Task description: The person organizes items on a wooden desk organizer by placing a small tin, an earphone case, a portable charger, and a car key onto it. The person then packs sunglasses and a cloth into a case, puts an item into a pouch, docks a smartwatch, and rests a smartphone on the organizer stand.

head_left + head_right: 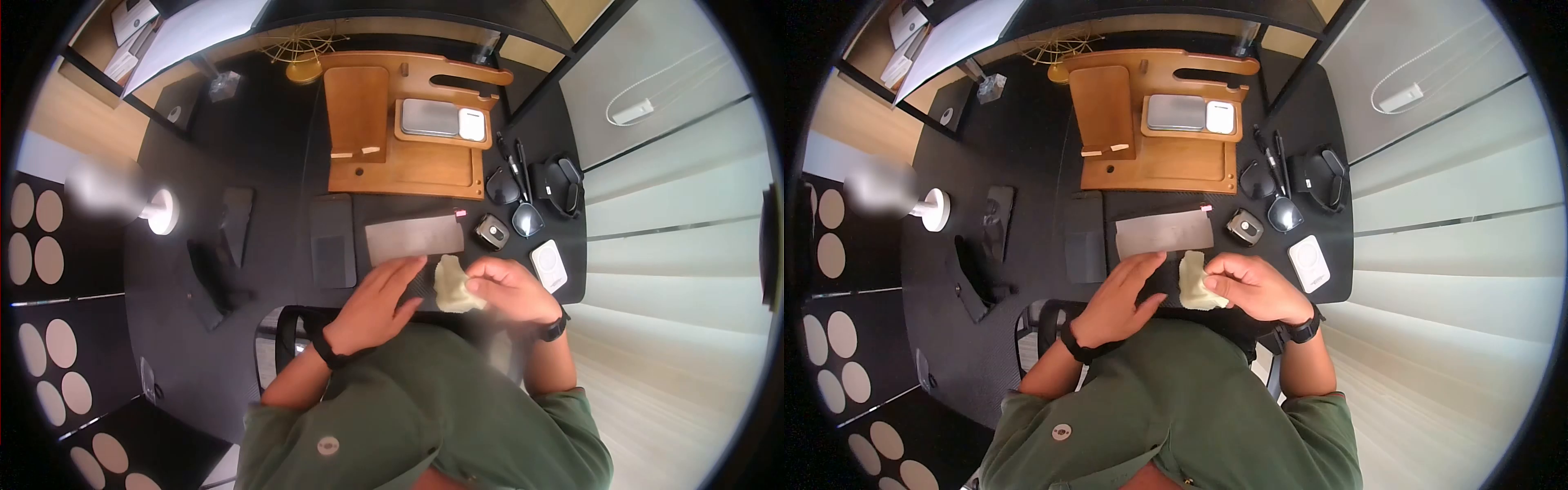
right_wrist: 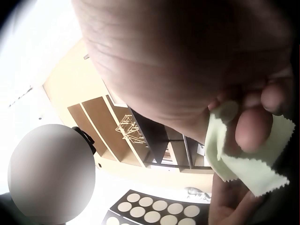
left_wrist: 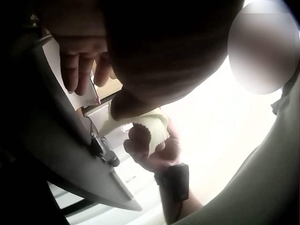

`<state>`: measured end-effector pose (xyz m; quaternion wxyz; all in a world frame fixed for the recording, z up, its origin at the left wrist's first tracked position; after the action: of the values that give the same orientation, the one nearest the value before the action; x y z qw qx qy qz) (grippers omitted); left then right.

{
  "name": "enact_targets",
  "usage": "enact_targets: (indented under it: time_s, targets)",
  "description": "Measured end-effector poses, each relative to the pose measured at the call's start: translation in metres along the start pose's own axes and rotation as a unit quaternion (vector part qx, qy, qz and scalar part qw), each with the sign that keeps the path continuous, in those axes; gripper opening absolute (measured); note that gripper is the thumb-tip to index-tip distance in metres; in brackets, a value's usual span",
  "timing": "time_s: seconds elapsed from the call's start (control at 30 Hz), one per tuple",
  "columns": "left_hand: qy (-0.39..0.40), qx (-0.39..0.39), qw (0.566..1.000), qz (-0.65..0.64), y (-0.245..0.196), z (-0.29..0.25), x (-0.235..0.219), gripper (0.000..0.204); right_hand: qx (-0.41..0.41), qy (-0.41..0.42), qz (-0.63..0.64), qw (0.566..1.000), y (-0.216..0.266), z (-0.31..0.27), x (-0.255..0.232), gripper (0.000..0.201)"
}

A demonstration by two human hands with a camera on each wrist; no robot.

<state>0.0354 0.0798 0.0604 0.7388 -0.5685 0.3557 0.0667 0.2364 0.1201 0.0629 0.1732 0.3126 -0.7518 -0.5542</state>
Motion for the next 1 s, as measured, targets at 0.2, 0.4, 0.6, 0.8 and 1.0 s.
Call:
enact_targets:
  time_s: [0.2, 0.4, 0.6, 0.8, 1.0]
  targets:
    - [0.042, -0.026, 0.95, -0.307, 0.011, 0.012, 0.029, 0.077, -0.018, 0.021, 0.163, 0.986, -0.004, 0.003, 0.003, 0.021]
    - [0.032, -0.027, 0.776, -0.63, 0.027, 0.015, 0.035, 0.071, 0.015, -0.044, 0.153, 0.987, -0.025, 0.007, 0.0, 0.023]
    - [-0.019, -0.106, 0.865, -0.49, 0.054, 0.008, 0.037, 0.047, 0.021, -0.049, 0.188, 0.981, -0.025, 0.008, 0.007, 0.028]
    - [-0.092, -0.09, 0.948, -0.29, 0.035, 0.01, 0.01, 0.029, 0.023, -0.037, 0.296, 0.954, -0.022, 0.006, 0.014, 0.028]
    - [-0.115, -0.087, 0.971, -0.189, 0.025, 0.009, -0.007, 0.014, 0.047, -0.068, 0.213, 0.973, -0.041, 0.009, 0.006, 0.023]
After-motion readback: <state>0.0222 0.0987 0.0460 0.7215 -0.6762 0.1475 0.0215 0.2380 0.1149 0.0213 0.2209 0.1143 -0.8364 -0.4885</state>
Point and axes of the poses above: each hand's wrist, its own z-axis towards the middle knuckle, its own x-axis out of the palm, y = z × x, the point moved 9 cm from there along z, towards the middle knuckle, and after that the axes turned 1 degree about y, right-handed, at the moved point
